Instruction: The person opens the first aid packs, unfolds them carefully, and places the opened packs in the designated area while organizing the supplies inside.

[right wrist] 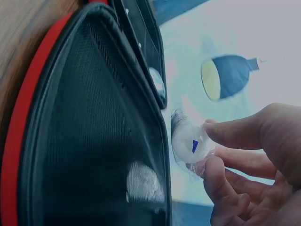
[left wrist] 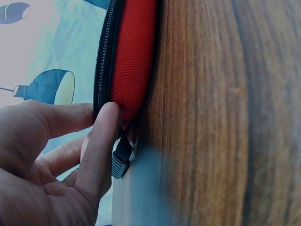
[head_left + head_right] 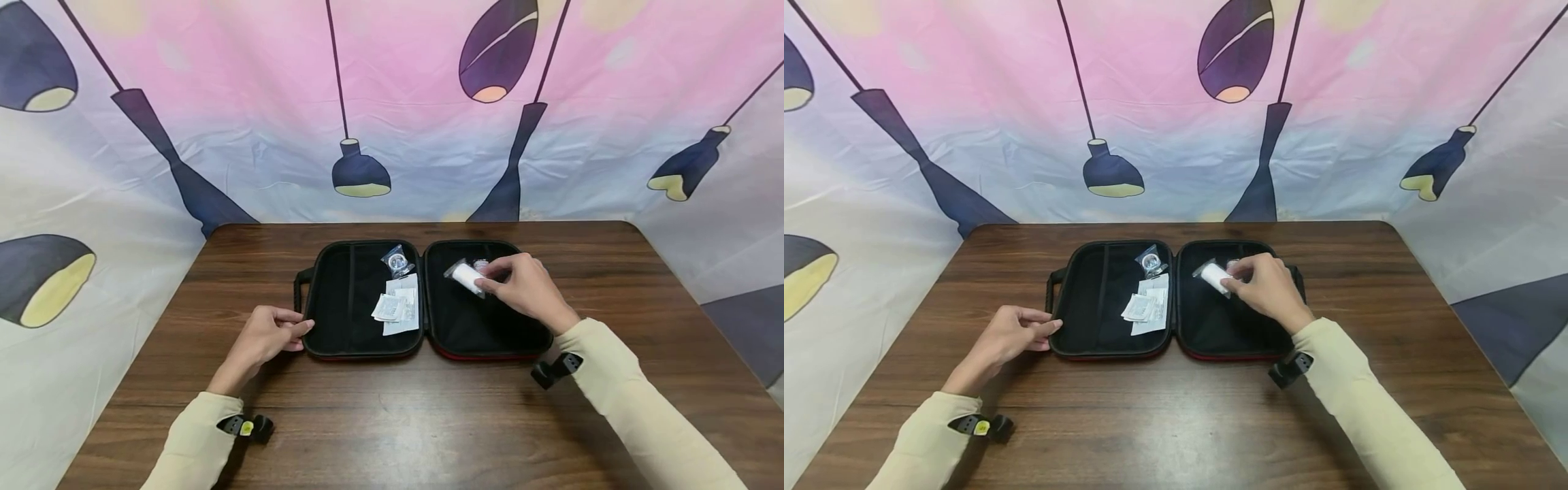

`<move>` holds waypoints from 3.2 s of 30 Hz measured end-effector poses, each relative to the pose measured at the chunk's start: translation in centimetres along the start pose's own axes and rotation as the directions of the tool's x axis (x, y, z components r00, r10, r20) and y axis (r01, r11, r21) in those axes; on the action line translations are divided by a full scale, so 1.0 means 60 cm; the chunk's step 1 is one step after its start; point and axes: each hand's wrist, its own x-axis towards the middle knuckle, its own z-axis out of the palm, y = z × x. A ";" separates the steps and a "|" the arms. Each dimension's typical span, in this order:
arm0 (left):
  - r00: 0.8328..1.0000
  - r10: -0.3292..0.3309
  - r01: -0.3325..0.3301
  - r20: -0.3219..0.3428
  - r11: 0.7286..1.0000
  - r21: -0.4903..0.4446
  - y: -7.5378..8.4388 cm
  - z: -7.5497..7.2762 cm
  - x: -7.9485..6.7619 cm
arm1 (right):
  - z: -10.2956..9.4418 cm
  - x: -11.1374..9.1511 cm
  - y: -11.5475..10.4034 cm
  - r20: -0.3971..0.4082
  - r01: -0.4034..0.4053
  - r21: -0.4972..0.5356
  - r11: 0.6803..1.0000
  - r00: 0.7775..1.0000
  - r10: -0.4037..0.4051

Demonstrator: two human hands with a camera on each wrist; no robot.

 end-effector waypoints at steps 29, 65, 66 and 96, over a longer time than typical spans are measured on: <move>1.000 0.011 -0.011 -0.007 1.000 0.008 -0.003 0.002 0.000 | -0.027 -0.025 0.100 -0.107 -0.189 -0.049 0.981 0.977 0.183; 1.000 0.002 -0.002 -0.005 1.000 0.020 -0.003 0.002 0.002 | 0.015 -0.004 0.091 -0.036 -0.159 -0.036 0.987 0.987 0.158; 1.000 0.004 -0.004 -0.005 1.000 0.020 -0.003 0.002 0.002 | 0.014 -0.003 0.091 -0.028 -0.164 -0.029 0.986 0.986 0.163; 1.000 0.012 -0.011 -0.007 1.000 0.011 -0.002 0.000 0.001 | 0.017 0.018 0.092 0.066 -0.176 0.058 0.983 0.983 0.172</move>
